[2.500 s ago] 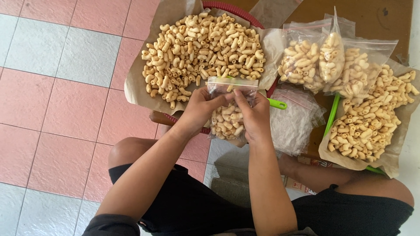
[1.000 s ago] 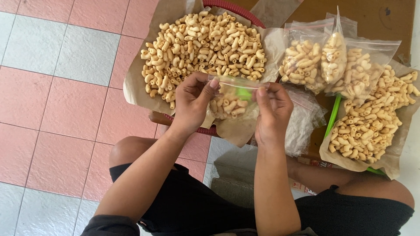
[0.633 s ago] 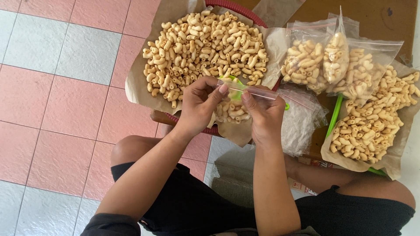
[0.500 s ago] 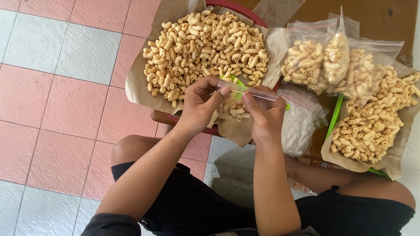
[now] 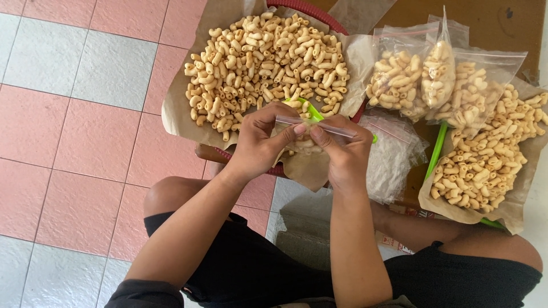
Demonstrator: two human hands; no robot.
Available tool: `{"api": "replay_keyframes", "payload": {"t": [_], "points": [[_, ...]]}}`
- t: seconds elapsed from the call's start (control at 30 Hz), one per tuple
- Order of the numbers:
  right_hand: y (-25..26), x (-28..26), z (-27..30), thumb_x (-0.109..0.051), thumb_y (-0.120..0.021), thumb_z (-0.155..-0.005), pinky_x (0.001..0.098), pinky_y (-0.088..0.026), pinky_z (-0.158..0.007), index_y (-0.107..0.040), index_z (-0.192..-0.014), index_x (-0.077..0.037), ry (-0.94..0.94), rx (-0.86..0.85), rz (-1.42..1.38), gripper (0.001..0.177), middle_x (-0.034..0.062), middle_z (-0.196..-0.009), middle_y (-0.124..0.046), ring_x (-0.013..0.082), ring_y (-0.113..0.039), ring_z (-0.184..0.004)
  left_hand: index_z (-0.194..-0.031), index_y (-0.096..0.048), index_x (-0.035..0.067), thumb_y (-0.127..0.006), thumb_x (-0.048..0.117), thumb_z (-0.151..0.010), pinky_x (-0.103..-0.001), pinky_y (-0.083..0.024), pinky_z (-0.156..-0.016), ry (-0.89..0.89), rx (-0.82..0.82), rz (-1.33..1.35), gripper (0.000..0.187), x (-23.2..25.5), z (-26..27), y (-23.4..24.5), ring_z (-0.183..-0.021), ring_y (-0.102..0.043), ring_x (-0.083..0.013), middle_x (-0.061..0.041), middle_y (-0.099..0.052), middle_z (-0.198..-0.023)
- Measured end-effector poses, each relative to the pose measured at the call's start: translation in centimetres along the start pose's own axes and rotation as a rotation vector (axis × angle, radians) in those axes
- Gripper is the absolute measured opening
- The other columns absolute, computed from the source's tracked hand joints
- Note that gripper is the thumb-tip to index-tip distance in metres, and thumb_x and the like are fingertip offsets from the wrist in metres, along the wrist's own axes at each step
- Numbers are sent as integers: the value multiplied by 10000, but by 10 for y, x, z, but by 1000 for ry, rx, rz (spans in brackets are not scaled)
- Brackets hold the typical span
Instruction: Manually packing puffed snacks into small plastic bags using a plastic scoop.
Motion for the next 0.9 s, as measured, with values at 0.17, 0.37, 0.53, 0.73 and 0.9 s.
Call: {"api": "replay_keyframes", "payload": {"t": [0.17, 0.37, 0.53, 0.73, 0.9], "points": [[13, -4, 0, -71, -839, -837, 220, -502, -689, -734, -840, -10, -25, 54, -5, 122, 95, -694, -666, 90, -588, -687, -939, -757, 21, -801, 16, -913, -371, -538, -870, 19, 18, -26, 51, -3, 1, 6, -921, -683, -206, -135, -729, -879], [50, 16, -3, -13, -844, -831, 247, -525, -739, -718, -866, 1, 9, 135, -20, 131, 106, -760, -658, 111, -623, -736, -936, -763, 24, -813, 28, -912, -362, -537, -870, 4, 48, -62, 56, -6, 1, 10, -922, -682, -207, -127, -736, -883], [64, 20, -4, 3, -836, -844, 250, -514, -748, -690, -856, 3, 31, 171, -19, 147, 94, -775, -626, 108, -603, -742, -917, -760, 28, -806, 15, -913, -373, -552, -857, 37, 49, -47, 48, -6, -1, 14, -919, -684, -206, -132, -741, -879], [64, 16, -4, 5, -816, -868, 243, -506, -756, -683, -873, -6, 37, 179, -4, 134, 81, -796, -624, 102, -613, -755, -892, -748, 22, -826, 4, -885, -358, -574, -823, 83, 34, 22, 80, -18, 0, 10, -895, -679, -186, -127, -732, -863], [50, 17, -8, -105, -748, -966, 303, -518, -832, -704, -1086, -38, 11, 72, 38, 144, 104, -919, -653, 184, -620, -856, -941, -641, 7, -799, 28, -909, -335, -654, -725, 204, 99, 171, 163, -30, 3, 14, -844, -689, -153, -106, -692, -890]]}}
Point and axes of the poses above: each hand's wrist, its own z-axis away from the middle knuckle, its own y-axis out of the back of the hand, x = y × z, the point moved 8 cm from there along -z, towards the middle knuckle
